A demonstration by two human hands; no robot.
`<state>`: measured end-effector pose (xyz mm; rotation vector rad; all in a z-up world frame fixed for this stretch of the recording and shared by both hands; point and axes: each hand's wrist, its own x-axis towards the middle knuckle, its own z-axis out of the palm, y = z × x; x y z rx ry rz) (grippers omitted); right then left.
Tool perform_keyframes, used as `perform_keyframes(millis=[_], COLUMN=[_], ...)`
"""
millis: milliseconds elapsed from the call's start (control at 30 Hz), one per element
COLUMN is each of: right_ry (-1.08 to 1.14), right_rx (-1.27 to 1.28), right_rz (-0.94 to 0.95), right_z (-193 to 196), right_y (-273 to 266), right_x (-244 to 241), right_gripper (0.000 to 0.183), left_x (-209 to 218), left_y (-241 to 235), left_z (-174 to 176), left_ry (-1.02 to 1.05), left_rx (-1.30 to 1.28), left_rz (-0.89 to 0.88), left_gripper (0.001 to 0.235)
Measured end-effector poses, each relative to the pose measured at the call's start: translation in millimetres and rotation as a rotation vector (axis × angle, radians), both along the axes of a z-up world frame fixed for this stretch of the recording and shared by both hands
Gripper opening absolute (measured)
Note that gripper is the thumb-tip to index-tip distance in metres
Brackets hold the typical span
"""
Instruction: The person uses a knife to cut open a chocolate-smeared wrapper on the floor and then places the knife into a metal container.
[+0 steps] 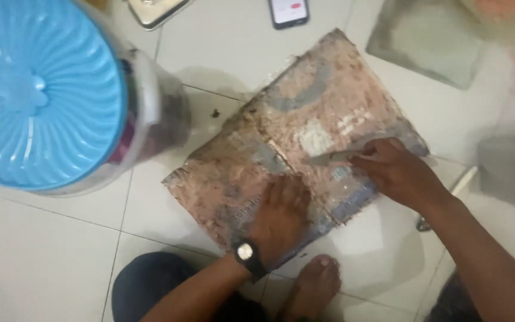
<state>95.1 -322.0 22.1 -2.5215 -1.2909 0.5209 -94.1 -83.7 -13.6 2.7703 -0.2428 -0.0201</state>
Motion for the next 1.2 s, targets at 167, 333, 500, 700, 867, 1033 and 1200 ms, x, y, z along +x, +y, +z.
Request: perform_keyframes(millis=[167,333,500,700,867,1033,1200], right_ry=[-0.109,-0.179,-0.097,0.003,-0.073,-0.041,-0.107], right_rx=[-0.199,-0.260,-0.027,0.043,-0.038,0.033,-0.172], right_rz=[0.040,-0.086,0.014,0.015,0.109,0.086,0.070], right_z=[6,9,-25,-35,-36,-47,-47], right_y=[38,38,-18,-41,-41,-55,-49], right_x=[21,47,41,0,-9,-16,-8], right_gripper=[0.058,0.041,0.064,0.059,0.065,0.070,0.066], left_x=[2,19,39,23,28,31,29], left_y=[-1,19,50,34,32,29,25], left_z=[10,7,4,3,0,-7,-5], left_ry=[0.196,0.189,0.133,0.154,0.103,0.210,0.239], left_rx=[0.038,-0.059,-0.163,-0.168,-0.314,-0.221,-0.132], left_rz=[-0.059,-0.159,-0.253,-0.294,-0.306,-0.404,-0.410], left_gripper=[0.081,0.074,0.064,0.072,0.052,0.061,0.063])
